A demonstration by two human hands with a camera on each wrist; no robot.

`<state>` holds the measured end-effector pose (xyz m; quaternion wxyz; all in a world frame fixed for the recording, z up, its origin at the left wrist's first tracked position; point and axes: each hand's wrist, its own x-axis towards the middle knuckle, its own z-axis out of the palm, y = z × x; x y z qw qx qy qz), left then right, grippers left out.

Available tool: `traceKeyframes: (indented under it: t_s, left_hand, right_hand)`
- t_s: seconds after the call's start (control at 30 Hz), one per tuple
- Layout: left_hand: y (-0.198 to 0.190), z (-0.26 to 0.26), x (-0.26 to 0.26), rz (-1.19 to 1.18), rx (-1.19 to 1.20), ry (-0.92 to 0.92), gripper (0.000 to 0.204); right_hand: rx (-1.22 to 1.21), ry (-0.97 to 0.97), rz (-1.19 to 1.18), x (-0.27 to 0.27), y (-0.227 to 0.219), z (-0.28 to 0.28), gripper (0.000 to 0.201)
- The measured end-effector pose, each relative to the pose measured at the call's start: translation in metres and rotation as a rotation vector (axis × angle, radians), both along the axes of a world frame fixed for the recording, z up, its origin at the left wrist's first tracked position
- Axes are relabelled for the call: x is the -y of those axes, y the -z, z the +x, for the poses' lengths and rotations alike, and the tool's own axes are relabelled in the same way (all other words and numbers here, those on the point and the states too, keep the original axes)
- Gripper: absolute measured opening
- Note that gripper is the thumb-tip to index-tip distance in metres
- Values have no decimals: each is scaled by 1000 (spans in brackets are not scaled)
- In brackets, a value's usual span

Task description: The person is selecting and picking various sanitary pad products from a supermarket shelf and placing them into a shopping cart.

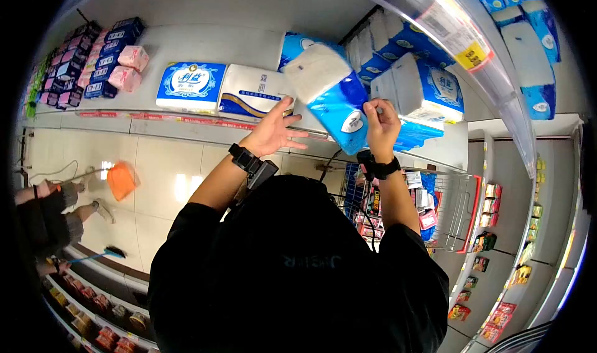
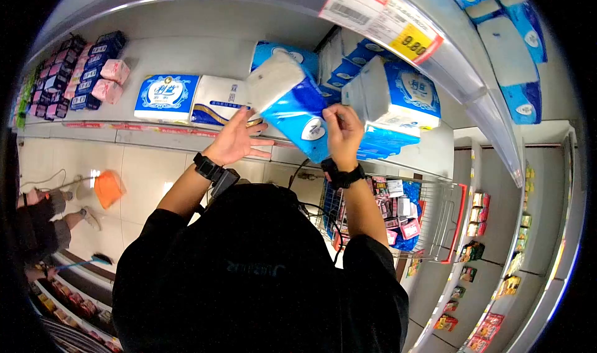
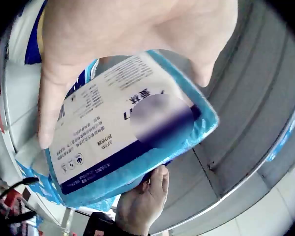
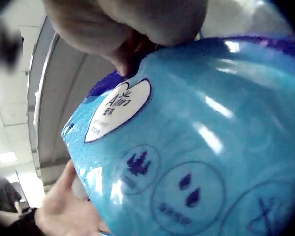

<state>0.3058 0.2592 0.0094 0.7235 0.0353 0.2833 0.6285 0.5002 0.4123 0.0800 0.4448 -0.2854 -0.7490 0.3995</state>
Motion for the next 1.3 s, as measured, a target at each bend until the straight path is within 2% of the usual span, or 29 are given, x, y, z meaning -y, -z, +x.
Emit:
traceKeyframes:
  t_s: [0.03, 0.1, 0.17, 0.23, 0.3, 0.37, 0.43, 0.47, 0.5, 0.57, 0.63, 0.7, 0.77, 0.83, 0.87, 0.9, 0.93, 0.97, 1.0, 1.03, 1.1, 1.17, 1.23, 1.3]
  left_hand:
    - [-1, -1, -7, 98, -4, 44, 82]
    - [16, -2, -16, 273, 174, 79, 93]
    - [-2, 4, -16, 356, 160, 29, 91]
    - [-13, 10, -16, 434, 194, 62, 88]
    - [-16, 22, -13, 422, 133, 20, 83]
    - [-27, 34, -11, 416, -12, 30, 81]
    - [-29, 48, -17, 396, -80, 98, 81]
    - [-35, 54, -17, 382, -129, 113, 81]
    - [-44, 58, -18, 368, -180, 124, 82]
    - [-48, 62, -25, 422, -236, 201, 83]
    - [-42, 68, -32, 528, -288, 334, 84]
    - [-64, 75, -33, 604, -307, 376, 84]
    - [-82, 73, -35, 689, -375, 406, 78]
    - [-82, 67, -41, 646, -387, 386, 78]
    - [-81, 65, -43, 594, -399, 364, 78]
    - [-79, 65, -42, 590, -389, 356, 78]
    - [-76, 63, -42, 580, -369, 338, 75]
    - [-74, 61, -42, 568, -352, 319, 72]
    - [-73, 61, -42, 563, -352, 316, 67]
    - [-73, 61, -40, 556, -350, 310, 67]
    - [-74, 62, -39, 574, -337, 318, 64]
    - [-75, 63, -36, 592, -320, 297, 62]
    - [-72, 61, -32, 643, -309, 281, 60]
    - [-73, 61, -24, 628, -305, 257, 60]
  right_hand:
    - [-30, -43, 3, 4, -4, 1, 5]
    - [-68, -75, -5, 20, -21, 2, 4]
    - [-98, -90, -47, 32, -32, 6, 4]
    - [-43, -110, 1, 33, -33, 17, 3]
    - [125, 19, 119, 36, -24, 34, 12]
    - [355, 47, 244, 48, -47, 45, 46]
    - [426, -69, 302, 65, -66, 56, 91]
    - [550, -52, 363, 71, -72, 61, 118]
    - [571, 18, 402, 81, -80, 64, 122]
    - [524, 28, 306, 87, -85, 81, 121]
    - [389, 136, 312, 88, -81, 110, 106]
    - [428, 218, 137, 98, -141, 139, 105]
    - [187, 329, 51, 108, -161, 185, 102]
    - [467, 461, 434, 101, -170, 284, 99]
    - [611, 708, 159, 122, -226, 270, 97]
    - [358, 743, 462, 120, -234, 304, 87]
    - [511, 729, 939, 111, -263, 334, 81]
    - [228, 835, 718, 96, -283, 359, 79]
    - [354, 1080, 695, 84, -326, 337, 83]
    - [207, 1030, 820, 73, -358, 291, 82]
    - [402, 1119, 1408, 29, -400, 255, 85]
    - [437, 1115, 1275, -18, -425, 252, 87]
    - [427, 1051, 1437, -76, -439, 225, 86]
    - [559, 947, 1463, -140, -435, 214, 85]
